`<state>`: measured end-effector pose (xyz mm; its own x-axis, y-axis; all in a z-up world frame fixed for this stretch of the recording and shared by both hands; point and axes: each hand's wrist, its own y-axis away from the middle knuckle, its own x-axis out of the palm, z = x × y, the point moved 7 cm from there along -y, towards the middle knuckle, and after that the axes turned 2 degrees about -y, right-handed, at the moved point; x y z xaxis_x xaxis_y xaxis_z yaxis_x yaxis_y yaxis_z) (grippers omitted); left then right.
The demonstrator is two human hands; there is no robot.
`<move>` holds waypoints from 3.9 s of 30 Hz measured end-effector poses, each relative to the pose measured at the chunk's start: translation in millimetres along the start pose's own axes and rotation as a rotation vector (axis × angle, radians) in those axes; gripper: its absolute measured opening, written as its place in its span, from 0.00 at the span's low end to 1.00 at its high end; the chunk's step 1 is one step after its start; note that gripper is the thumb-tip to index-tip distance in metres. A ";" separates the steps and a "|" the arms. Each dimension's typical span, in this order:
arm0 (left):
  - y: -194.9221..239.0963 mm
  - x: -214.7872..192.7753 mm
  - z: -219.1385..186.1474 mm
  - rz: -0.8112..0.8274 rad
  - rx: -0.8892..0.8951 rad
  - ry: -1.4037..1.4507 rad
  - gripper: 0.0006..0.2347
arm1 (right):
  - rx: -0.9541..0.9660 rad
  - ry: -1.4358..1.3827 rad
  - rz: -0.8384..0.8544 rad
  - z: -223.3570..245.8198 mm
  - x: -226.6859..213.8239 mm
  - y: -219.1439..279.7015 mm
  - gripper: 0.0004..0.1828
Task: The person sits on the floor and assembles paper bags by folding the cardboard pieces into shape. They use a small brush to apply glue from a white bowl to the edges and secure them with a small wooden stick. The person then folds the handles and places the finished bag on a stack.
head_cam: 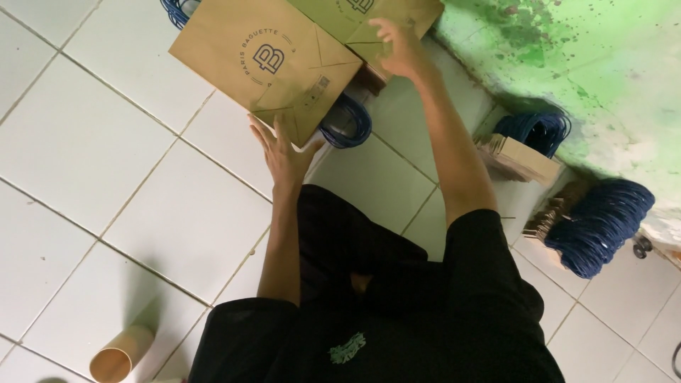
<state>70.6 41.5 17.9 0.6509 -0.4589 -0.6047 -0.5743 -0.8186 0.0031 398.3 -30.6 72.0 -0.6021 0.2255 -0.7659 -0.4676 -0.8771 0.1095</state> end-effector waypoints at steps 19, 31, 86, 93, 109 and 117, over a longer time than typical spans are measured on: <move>82.0 103.6 -128.5 0.231 0.777 0.375 0.09 | -0.309 0.192 -0.324 -59.3 16.0 42.5 0.27; 59.5 105.6 -127.8 0.341 0.488 0.696 0.17 | -0.603 0.378 -0.979 16.9 -91.2 116.4 0.11; 89.2 231.2 -29.6 0.529 0.249 0.229 0.27 | 0.538 0.122 -0.194 -118.6 119.0 373.0 0.26; 91.9 232.4 -31.7 0.506 0.230 0.237 0.24 | 0.677 -0.213 -0.309 -101.3 57.9 392.4 0.29; 132.2 265.7 -60.7 0.541 0.498 -0.192 0.14 | 0.339 0.477 -0.372 -217.0 -105.1 378.9 0.34; 157.0 285.5 -76.7 0.574 0.652 -0.210 0.15 | 0.222 0.514 -0.338 -214.7 -106.1 377.6 0.26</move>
<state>204.4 -244.6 -93.2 0.1087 -0.6127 -0.7828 -0.9935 -0.0936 -0.0647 424.5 -476.8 58.6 -0.0377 0.1939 -0.9803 -0.7326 -0.6725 -0.1048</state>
